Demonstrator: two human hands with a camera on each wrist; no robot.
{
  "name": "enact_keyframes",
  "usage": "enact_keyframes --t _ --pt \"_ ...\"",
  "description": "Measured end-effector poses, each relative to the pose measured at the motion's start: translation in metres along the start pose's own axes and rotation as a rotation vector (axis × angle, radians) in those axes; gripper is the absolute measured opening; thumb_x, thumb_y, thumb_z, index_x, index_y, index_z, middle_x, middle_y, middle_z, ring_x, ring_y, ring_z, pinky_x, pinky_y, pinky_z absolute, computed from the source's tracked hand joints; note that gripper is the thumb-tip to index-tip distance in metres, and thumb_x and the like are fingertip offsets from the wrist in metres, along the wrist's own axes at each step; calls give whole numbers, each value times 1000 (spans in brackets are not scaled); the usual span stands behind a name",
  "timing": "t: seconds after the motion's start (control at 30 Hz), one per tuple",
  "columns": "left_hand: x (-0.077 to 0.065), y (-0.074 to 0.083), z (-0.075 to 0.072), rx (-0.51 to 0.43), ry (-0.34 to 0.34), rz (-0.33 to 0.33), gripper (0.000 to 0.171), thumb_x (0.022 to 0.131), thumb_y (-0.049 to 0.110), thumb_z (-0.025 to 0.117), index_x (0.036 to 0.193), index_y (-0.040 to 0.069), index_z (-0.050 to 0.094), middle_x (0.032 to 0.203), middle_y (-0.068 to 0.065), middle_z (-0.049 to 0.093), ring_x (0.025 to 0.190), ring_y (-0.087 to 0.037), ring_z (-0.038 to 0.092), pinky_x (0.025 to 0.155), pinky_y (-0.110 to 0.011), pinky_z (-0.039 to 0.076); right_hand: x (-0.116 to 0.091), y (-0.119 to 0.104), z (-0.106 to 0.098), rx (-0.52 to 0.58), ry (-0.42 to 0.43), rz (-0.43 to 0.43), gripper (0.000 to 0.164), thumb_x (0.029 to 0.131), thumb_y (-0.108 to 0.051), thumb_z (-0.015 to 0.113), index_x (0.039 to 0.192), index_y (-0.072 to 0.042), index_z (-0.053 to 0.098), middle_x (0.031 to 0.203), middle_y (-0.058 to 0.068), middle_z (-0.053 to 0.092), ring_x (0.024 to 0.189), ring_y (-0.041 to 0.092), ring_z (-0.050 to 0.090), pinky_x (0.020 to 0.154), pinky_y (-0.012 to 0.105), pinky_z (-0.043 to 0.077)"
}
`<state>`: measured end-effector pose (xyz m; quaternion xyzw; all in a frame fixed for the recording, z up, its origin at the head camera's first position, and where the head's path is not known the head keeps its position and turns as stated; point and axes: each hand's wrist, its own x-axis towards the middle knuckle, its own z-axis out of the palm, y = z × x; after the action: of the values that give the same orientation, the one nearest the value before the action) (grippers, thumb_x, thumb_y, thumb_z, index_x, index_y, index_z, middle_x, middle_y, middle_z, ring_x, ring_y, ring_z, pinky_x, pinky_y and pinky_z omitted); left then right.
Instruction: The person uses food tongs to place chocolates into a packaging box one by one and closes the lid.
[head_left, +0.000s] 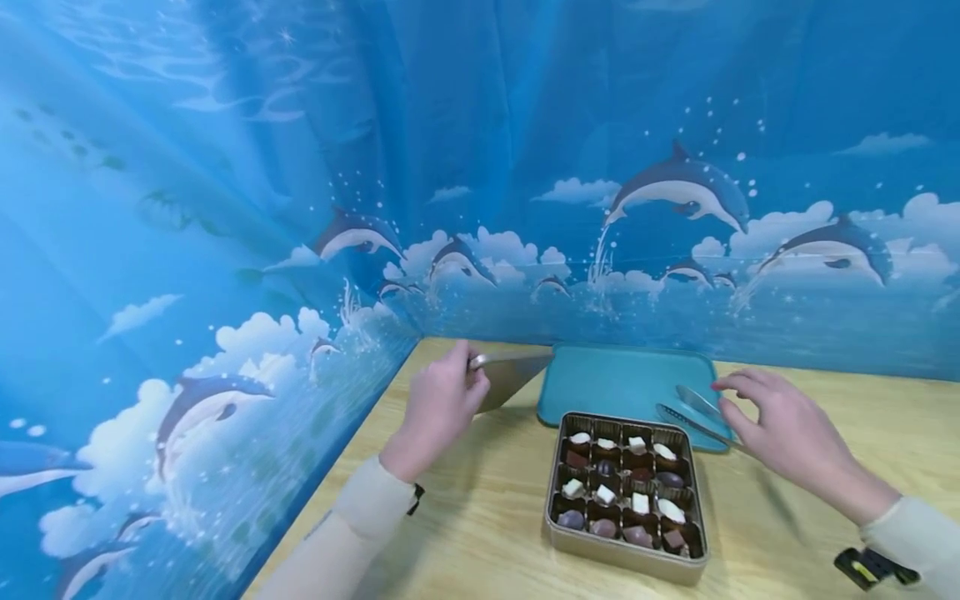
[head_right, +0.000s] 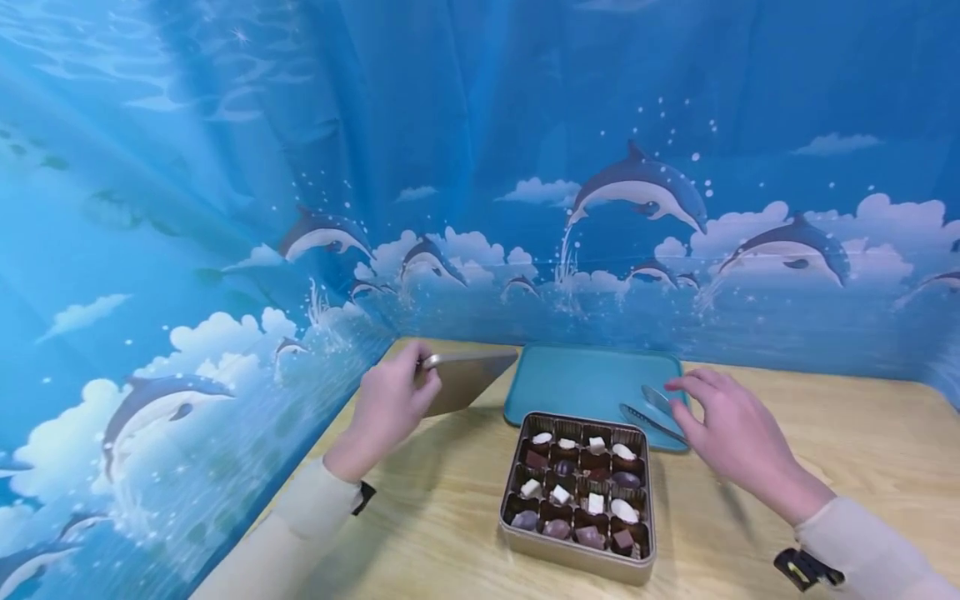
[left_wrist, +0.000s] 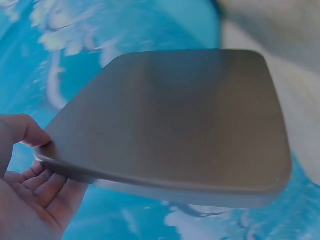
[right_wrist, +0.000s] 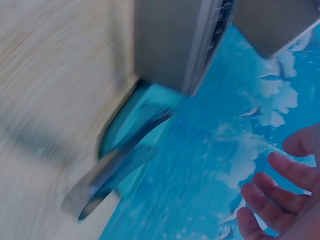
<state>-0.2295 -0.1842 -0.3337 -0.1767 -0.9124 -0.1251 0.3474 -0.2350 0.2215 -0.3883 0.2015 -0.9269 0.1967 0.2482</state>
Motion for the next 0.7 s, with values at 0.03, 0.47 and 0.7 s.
enact_keyframes --t 0.03,0.47,0.7 --pt "2 3 -6 -29 25 5 8 84 13 56 92 11 54 67 5 56 41 -2 35 37 -18 30 0 -5 -1 27 5 -2 24 90 -27 59 111 -17 64 114 8 60 85 26 59 56 37 47" --pt "15 43 -40 -834 -18 -136 11 91 17 58 100 11 57 88 -2 66 66 -12 63 55 -27 50 1 -69 -11 296 -240 27 66 94 -39 49 147 -33 9 121 -4 53 81 1 57 61 25 47" --pt "14 60 -16 -1183 -275 -363 18 91 18 58 103 5 56 93 -11 63 73 -18 60 62 -30 50 -2 -76 -18 496 -270 109 69 97 -32 46 146 -40 -3 86 3 61 63 7 57 53 27 46"
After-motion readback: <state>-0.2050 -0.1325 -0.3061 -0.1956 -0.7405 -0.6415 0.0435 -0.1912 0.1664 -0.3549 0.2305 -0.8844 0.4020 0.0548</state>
